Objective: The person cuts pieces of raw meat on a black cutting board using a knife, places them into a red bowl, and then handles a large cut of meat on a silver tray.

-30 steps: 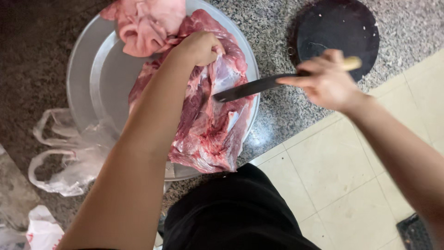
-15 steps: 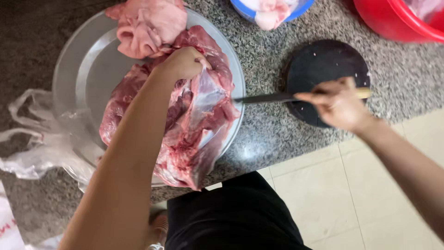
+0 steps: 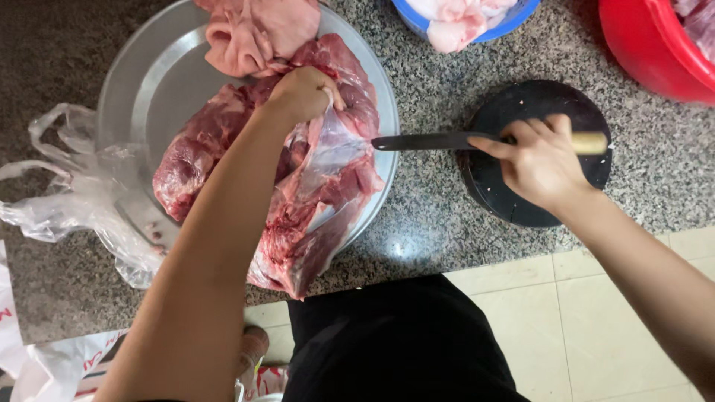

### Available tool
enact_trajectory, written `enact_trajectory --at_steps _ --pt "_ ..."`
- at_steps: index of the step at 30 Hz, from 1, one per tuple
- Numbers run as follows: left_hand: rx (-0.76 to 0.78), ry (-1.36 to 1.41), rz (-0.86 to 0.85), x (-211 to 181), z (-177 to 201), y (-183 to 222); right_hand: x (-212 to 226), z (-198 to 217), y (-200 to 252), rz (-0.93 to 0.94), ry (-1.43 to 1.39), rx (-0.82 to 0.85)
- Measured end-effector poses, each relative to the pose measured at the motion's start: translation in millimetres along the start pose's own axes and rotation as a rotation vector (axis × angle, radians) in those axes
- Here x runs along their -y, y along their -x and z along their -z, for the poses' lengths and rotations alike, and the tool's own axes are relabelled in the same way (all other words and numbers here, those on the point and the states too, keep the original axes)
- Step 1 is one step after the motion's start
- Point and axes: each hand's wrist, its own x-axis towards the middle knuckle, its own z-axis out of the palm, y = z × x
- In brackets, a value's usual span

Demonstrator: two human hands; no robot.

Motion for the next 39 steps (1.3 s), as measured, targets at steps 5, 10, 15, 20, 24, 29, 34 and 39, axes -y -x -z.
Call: enact_trajectory --at_steps 5,10,15,20,24,29,34,39 --pt "0.138 0.051 -0.005 -6.3 5.5 25.1 1.5 1.4 39.3 -0.169 -0.324 -0.059" --pt "0.619 -0.32 -0.085 -54.0 40.9 56.0 13.7 -12.6 54.0 -0.47 -0.752 -0.118" --pt "0.276 -0.258 0.11 -104.3 30.9 78.6 34.3 -27.9 60.6 -0.465 -0.873 -0.298" --pt "0.125 -0.732 0.283 -97.8 -39.4 58.3 53.1 -35.0 52.8 -0.453 -0.924 -0.405" --pt "-0.084 -0.882 0.317 -22.6 -73.8 22.2 68.0 -38.7 51.4 -0.46 -0.776 -0.398" --pt "-0.359 -1.134 0.195 4.4 -83.2 -1.4 86.0 -50.3 44.5 -0.473 -0.772 -0.388" --pt "0.054 -0.758 0.079 -37.6 -6.0 24.2 81.1 -62.0 44.7 -0.398 -0.792 -0.331" --pt "0.056 -0.784 -0.136 -37.2 16.7 2.0 53.9 -51.8 47.2 -0.249 -0.586 -0.281"
